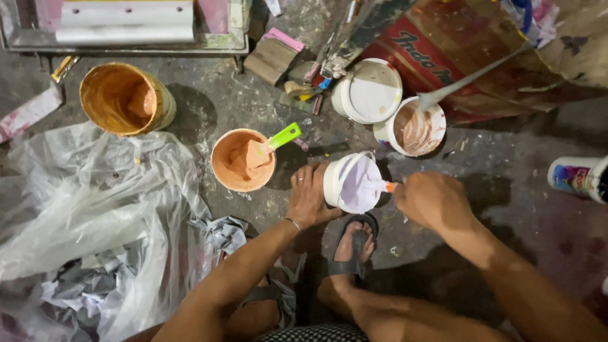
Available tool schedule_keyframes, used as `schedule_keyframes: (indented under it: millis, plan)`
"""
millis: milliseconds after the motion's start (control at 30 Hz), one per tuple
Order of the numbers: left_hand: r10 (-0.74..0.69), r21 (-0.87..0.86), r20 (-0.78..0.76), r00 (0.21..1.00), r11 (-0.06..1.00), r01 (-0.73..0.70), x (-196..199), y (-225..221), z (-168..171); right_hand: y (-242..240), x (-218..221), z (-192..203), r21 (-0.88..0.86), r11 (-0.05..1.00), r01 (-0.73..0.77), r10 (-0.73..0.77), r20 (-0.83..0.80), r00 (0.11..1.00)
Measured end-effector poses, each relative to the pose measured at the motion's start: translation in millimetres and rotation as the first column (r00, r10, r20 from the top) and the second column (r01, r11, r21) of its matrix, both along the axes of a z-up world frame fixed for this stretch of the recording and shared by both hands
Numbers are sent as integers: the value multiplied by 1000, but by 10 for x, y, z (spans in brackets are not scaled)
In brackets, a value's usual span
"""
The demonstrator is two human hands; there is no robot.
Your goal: Mixing orange and white ink in containers and applying the mixture to a screen printing frame using a spatula.
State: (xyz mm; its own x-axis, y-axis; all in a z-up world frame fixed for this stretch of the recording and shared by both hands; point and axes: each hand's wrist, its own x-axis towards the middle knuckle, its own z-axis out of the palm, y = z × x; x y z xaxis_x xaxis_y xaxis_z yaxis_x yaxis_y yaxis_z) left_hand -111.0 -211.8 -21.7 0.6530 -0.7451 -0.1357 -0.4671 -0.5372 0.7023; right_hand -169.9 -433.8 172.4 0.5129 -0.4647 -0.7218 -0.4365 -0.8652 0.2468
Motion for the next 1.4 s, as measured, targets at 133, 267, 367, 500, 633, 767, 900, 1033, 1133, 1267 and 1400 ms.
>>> schedule_keyframes:
  millis: [133, 267, 367, 500, 633, 767, 900, 1033, 1133, 1267, 1400]
  plan:
    - [-21, -15, -102, 995, 1000, 20, 118, 17, 83, 97, -63, -305, -130, 981, -146, 179, 289, 940]
    - [-35, -53, -163, 986, 998, 27, 189, 55, 79, 224, 42, -80, -16, 965, -260, 239, 454, 858]
    - [-26, -55, -157, 987, 998, 18, 210, 42, 112, 198, 15, -98, 39, 985, -165, 136, 401, 906]
    - [-6, -46, -116, 993, 999, 1, 166, 4, 186, -55, -45, -155, 247, 953, 176, -230, 210, 950]
    - [27, -36, -75, 997, 999, -30, 36, -10, 43, -305, -142, -223, 307, 930, 200, -254, 148, 956]
    - [53, -44, -79, 995, 997, -57, -43, 0, 27, -453, -387, -549, 413, 790, 453, -551, 155, 820]
    - [49, -110, -149, 988, 992, -66, 13, 11, 118, -517, -360, -635, 352, 851, 389, -457, 135, 879]
    - [-1, -161, -232, 973, 986, -37, 36, 114, 163, -382, -122, -172, 439, 835, 332, -443, 177, 879]
    - [-50, -214, -262, 964, 977, -7, 131, 149, 409, -344, 13, 100, 397, 892, 217, -326, 231, 916]
    - [-169, -223, -224, 960, 968, 118, 313, 242, 831, -314, 78, 339, 190, 980, -58, 9, 250, 968]
    - [-464, 23, -266, 845, 873, 486, 671, 406, 1671, -37, 127, 554, 34, 931, -363, 334, 316, 888]
